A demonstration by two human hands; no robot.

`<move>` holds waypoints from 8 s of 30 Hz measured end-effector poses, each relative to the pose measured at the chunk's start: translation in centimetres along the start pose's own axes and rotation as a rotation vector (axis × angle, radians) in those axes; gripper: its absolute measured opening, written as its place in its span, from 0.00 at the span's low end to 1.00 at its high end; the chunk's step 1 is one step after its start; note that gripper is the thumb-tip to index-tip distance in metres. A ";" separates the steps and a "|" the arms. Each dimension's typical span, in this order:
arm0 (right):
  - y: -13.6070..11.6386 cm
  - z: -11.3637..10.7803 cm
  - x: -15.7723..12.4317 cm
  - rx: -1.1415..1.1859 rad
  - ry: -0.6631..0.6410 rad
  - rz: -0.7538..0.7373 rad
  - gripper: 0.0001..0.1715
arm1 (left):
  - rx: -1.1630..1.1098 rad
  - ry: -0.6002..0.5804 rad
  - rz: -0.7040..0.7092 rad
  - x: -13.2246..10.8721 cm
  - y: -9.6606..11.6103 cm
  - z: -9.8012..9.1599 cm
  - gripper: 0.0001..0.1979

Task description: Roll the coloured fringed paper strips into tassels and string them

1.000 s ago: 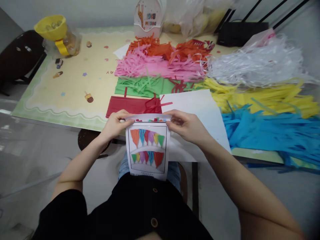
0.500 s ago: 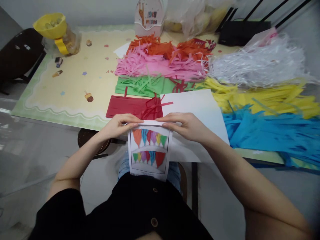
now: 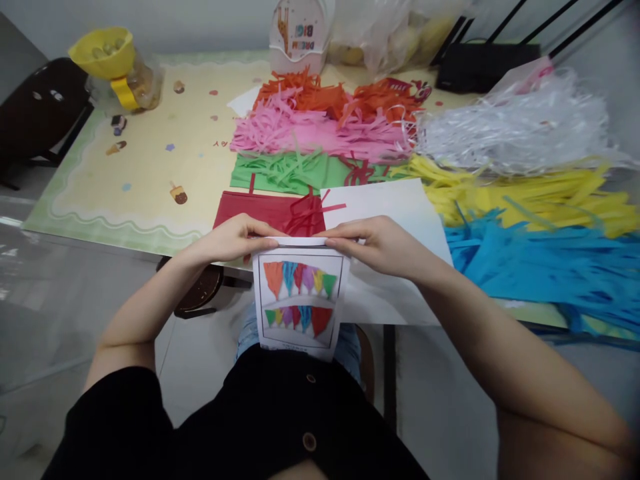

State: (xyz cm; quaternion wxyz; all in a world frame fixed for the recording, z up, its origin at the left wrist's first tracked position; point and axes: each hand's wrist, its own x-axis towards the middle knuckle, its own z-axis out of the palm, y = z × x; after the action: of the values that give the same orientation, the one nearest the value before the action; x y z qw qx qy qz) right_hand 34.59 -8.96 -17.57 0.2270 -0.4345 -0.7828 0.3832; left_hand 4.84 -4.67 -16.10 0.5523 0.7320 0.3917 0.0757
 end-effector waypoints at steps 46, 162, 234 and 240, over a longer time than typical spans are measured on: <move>0.8 0.8 -2.2 0.081 -0.097 0.008 0.26 | 0.077 0.371 0.301 -1.5 -2.5 3.8 0.14; 0.4 3.1 -1.8 0.058 0.391 0.194 0.24 | 0.215 0.710 0.309 -1.8 -0.8 7.4 0.10; 2.6 6.0 -4.4 0.448 0.774 0.237 0.15 | -0.292 0.873 0.293 -0.2 -3.8 7.8 0.08; 1.7 5.2 -4.3 0.475 0.757 0.285 0.13 | -0.319 0.931 0.189 0.3 -3.5 7.9 0.09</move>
State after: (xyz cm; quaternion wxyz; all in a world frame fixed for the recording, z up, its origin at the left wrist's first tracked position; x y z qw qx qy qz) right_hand 34.06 -14.15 -22.16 0.5348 -0.5830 -0.4680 0.3937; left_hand 7.64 -10.12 -22.19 0.4147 0.5594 0.5120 0.5030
